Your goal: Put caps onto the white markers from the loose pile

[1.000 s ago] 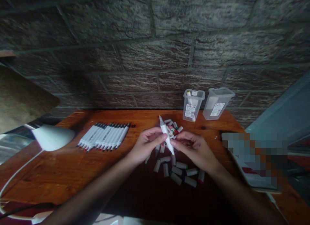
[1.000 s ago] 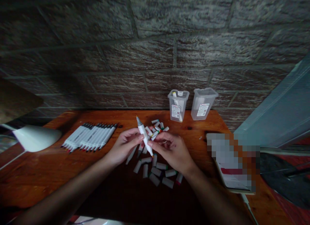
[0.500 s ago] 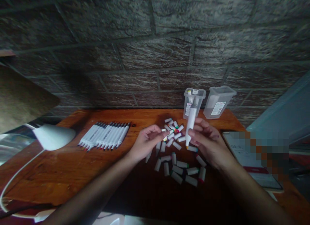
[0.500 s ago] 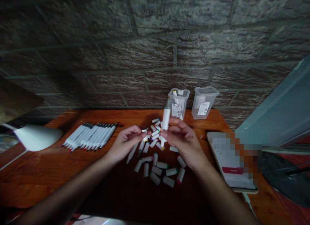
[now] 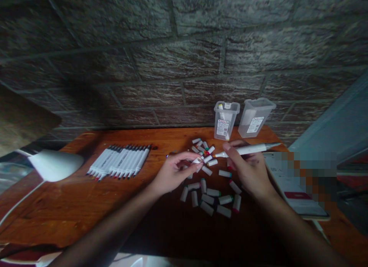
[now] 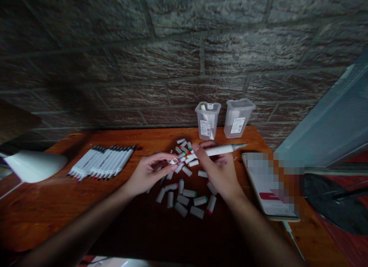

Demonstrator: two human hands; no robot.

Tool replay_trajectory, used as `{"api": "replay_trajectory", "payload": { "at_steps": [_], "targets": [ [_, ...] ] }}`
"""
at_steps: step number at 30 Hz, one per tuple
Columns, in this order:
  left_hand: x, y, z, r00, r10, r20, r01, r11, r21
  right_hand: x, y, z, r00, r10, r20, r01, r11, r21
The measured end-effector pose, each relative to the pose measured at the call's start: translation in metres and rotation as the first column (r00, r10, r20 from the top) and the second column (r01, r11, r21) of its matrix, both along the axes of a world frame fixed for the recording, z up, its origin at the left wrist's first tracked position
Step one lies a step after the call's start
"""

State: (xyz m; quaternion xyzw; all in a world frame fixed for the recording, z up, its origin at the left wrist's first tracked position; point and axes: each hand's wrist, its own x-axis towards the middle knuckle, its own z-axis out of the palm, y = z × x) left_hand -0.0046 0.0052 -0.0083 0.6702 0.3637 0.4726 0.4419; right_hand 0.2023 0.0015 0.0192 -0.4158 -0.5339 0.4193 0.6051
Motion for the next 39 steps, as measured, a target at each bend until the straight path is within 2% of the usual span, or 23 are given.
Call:
{"api": "replay_trajectory", "payload": {
  "at_steps": [6, 13, 19, 23, 30, 39],
  "targets": [
    [0.0020, -0.0020, 0.0018, 0.999, 0.026, -0.031, -0.026, 1.000, -0.014, -0.0040, -0.0029, -0.0006, 0.995, 0.070, 0.070, -0.072, 0.997, 0.036],
    [0.0011, 0.0014, -0.0026, 0.999, 0.043, -0.008, -0.043, 0.999, 0.002, -0.0039, -0.0057, 0.0056, 0.981, 0.105, 0.166, -0.119, 0.990, 0.080],
    [0.0003, 0.0024, -0.0037, 0.999, 0.033, 0.007, -0.033, 0.999, -0.038, -0.0030, -0.0065, 0.0028, 0.966, 0.094, 0.242, -0.119, 0.989, 0.089],
    [0.0008, 0.0030, -0.0042, 0.999, 0.039, 0.016, -0.038, 0.997, -0.061, -0.0020, -0.0051, 0.0001, 0.971, 0.089, 0.222, -0.119, 0.985, 0.125],
    [0.0018, 0.0017, -0.0068, 0.999, 0.042, 0.015, -0.040, 0.993, -0.108, -0.0016, -0.0042, 0.0074, 0.984, 0.039, 0.174, -0.056, 0.994, 0.094],
    [0.0023, -0.0022, -0.0037, 0.996, 0.054, -0.072, -0.059, 0.995, -0.078, -0.0005, -0.0026, 0.0030, 0.987, 0.006, 0.161, -0.031, 0.988, 0.153]
  ]
}}
